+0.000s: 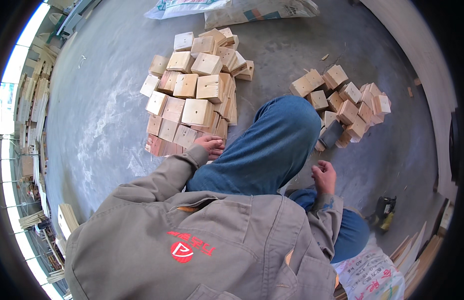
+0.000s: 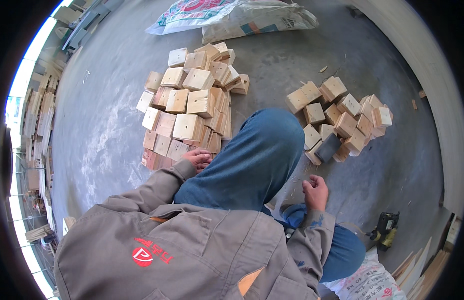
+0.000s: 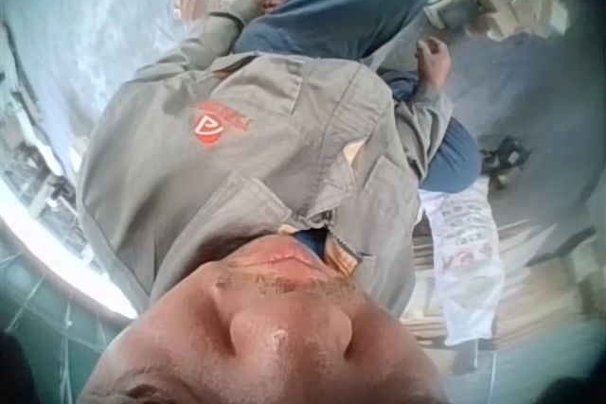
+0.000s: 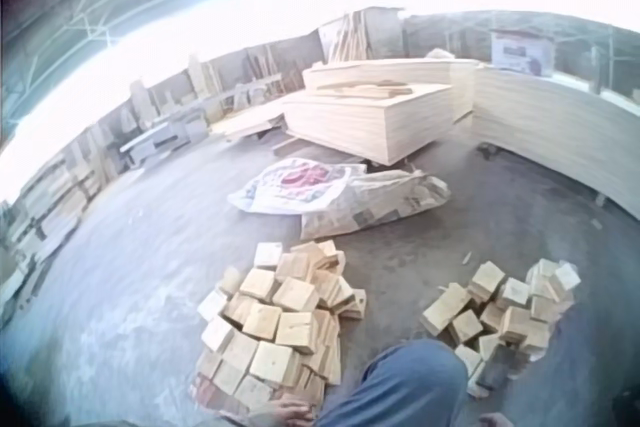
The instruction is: The person sits on the floor and repeatedly picks up small wooden blocks, stacks them into a pile, and occasionally uses a sanding block to smooth the edges. The person continues to gather and stack the blocks throughout the video.
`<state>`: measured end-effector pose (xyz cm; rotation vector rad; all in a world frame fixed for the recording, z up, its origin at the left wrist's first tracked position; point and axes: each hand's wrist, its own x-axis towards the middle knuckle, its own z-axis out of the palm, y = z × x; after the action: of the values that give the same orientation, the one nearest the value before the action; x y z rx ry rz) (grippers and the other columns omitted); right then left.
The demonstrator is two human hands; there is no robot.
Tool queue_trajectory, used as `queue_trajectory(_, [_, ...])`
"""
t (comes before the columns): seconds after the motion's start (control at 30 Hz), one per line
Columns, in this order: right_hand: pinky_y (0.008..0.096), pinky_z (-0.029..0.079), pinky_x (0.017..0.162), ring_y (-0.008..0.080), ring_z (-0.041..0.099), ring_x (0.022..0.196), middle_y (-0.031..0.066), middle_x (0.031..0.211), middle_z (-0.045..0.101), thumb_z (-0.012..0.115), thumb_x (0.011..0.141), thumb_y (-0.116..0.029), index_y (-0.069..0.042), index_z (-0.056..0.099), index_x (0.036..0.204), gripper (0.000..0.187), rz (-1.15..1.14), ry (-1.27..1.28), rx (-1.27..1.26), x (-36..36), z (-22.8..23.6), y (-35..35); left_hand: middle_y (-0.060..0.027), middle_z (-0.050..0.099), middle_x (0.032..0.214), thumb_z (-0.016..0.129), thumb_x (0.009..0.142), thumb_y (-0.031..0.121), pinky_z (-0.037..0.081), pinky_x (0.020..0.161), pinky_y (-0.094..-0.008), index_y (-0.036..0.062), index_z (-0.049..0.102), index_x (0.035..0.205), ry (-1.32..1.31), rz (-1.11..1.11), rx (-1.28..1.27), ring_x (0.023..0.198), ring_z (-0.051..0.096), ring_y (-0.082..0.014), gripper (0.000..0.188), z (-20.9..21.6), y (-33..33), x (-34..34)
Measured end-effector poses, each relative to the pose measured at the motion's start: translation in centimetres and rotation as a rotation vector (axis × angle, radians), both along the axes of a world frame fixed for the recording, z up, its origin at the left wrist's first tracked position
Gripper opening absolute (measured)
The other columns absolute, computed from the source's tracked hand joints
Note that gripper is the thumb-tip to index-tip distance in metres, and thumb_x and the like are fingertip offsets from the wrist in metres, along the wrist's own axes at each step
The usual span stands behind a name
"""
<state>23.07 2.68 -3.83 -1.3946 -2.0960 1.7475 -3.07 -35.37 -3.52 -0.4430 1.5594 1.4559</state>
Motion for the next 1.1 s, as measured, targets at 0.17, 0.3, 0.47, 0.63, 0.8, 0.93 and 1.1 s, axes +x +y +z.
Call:
queue_trajectory(0.17, [0.0288,0.055,0.065,0.0145,0.064,0.075,0.0093,0.094,0.068,0.071,0.088,-0.012,0.004,0.063,0.119,0.036,-0.008,0.014,0.006,0.0,-0.1,-0.1,-0.0091,0.069,0.094,0.078,0.084,0.006,0.057,0.061,-0.0286,-0.0028,0.056,0.131,0.539,-0.014,-0.083,0.074,0.067,-0.0137,0.053,-1.2,-2.0,-0.6])
queue_trajectory(0.3, [0.0287,0.055,0.065,0.0145,0.064,0.074,0.0094,0.095,0.068,0.071,0.089,-0.014,0.004,0.063,0.12,0.036,-0.004,0.016,0.005,0.1,0.1,0.0,-0.0077,0.068,0.085,0.08,0.079,0.007,0.056,0.062,-0.0267,-0.0078,0.049,0.135,0.86,0.113,-0.15,0.074,0.065,-0.0126,0.066,-0.9,-3.7,-1.8])
queue_trajectory(0.47, [0.0292,0.056,0.067,0.0152,0.065,0.077,0.0106,0.095,0.069,0.072,0.088,-0.012,0.004,0.063,0.119,0.036,-0.004,0.01,0.02,0.0,0.4,0.0,-0.0056,0.068,0.082,0.08,0.08,0.011,0.054,0.061,-0.0266,-0.0066,0.056,0.125,0.822,0.096,-0.344,0.069,0.063,-0.0112,0.054,0.0,-3.9,-2.3])
queue_trajectory(0.63, [0.0293,0.056,0.066,0.0151,0.066,0.077,0.0109,0.094,0.07,0.073,0.088,-0.011,0.005,0.063,0.118,0.035,-0.007,0.019,0.005,0.0,0.6,0.0,-0.0037,0.07,0.08,0.079,0.084,0.015,0.052,0.06,-0.0271,-0.0016,0.069,0.1,0.679,0.025,-0.238,0.066,0.062,-0.0102,0.025,0.4,-4.4,-1.4])
queue_trajectory(0.8, [0.0287,0.055,0.065,0.014,0.065,0.075,0.0103,0.092,0.07,0.074,0.088,-0.011,0.005,0.063,0.117,0.035,-0.001,0.036,0.008,-0.1,0.1,0.0,-0.0025,0.069,0.078,0.079,0.086,0.017,0.052,0.06,-0.0266,0.0033,0.072,0.094,0.754,0.007,-0.272,0.067,0.062,-0.0099,0.017,-1.8,-5.3,-1.1])
queue_trajectory(0.93, [0.0291,0.055,0.065,0.0144,0.065,0.074,0.0104,0.09,0.07,0.075,0.086,-0.01,0.005,0.063,0.117,0.037,0.002,0.018,0.029,0.0,0.1,0.1,-0.0045,0.07,0.078,0.078,0.086,0.016,0.053,0.058,-0.0268,0.0022,0.072,0.096,0.703,-0.021,-0.261,0.065,0.063,-0.0109,0.018,-1.9,-4.9,-1.7])
queue_trajectory(1.1, [0.0328,0.056,0.076,0.0198,0.071,0.086,0.0144,0.095,0.074,0.075,0.08,-0.009,0.003,0.066,0.117,0.04,0.01,0.001,0.082,1.2,-3.1,0.9,-0.0075,0.071,0.084,0.074,0.091,0.017,0.057,0.058,-0.0287,0.0013,0.071,0.104,0.661,-0.139,-0.272,0.063,0.066,-0.0136,0.021,-0.6,-2.9,-0.7])
